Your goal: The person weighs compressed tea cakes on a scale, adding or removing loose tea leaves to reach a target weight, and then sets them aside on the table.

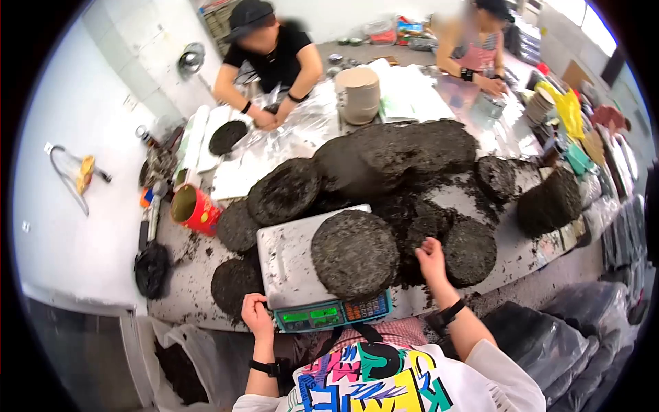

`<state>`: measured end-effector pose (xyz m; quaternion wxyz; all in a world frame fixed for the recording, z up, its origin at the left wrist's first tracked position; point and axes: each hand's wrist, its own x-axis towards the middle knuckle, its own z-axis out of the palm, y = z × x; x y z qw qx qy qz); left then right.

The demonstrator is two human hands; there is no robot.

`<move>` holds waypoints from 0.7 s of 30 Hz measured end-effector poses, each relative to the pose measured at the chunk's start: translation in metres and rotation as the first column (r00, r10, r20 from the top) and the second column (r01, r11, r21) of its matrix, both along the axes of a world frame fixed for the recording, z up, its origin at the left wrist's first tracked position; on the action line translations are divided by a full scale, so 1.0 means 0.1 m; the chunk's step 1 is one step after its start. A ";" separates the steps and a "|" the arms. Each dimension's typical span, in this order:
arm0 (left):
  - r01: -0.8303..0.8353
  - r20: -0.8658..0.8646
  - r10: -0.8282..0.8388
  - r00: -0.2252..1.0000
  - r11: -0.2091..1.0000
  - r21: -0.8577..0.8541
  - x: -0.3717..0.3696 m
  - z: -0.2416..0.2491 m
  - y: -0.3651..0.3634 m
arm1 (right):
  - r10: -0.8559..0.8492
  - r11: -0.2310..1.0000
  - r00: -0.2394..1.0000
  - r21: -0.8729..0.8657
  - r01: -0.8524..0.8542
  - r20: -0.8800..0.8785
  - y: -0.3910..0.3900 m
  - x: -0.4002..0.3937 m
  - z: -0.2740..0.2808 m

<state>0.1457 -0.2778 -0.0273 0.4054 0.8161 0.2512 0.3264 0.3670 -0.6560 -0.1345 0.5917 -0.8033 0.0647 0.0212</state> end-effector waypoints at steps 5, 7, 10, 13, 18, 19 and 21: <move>-0.072 -0.051 0.068 0.996 0.994 -0.080 -0.45 -0.14 -0.04 | 0.186 0.746 0.981 -0.658 -0.103 0.058 -0.25 0.66 -0.32; -0.081 -0.062 0.074 0.995 0.989 -0.120 -0.47 -0.10 -0.07 | 0.164 0.516 0.984 -0.845 -0.140 -0.063 -0.13 0.81 -0.15; -0.039 -0.077 0.037 0.996 0.999 -0.017 -0.41 0.13 -0.04 | 0.009 0.356 0.924 -0.862 -0.361 -0.383 0.06 0.97 0.19; -0.055 -0.028 0.054 0.998 0.998 -0.017 -0.34 0.29 0.02 | 0.186 0.488 0.977 -0.853 -0.186 -0.107 -0.01 0.98 0.14; 0.036 -0.021 -0.037 0.999 0.998 -0.060 -0.06 0.41 -0.15 | 0.083 0.884 0.996 -0.460 -0.086 -0.028 -0.37 0.91 0.19; 0.132 -0.009 -0.132 0.991 0.991 -0.026 0.08 0.46 -0.26 | 0.117 0.913 0.990 -0.401 -0.074 0.083 -0.63 0.99 -0.12; 0.359 -0.005 -0.359 0.933 0.933 0.034 0.42 0.57 -0.50 | 0.081 0.969 0.996 -0.235 -0.071 0.031 -0.38 0.60 0.84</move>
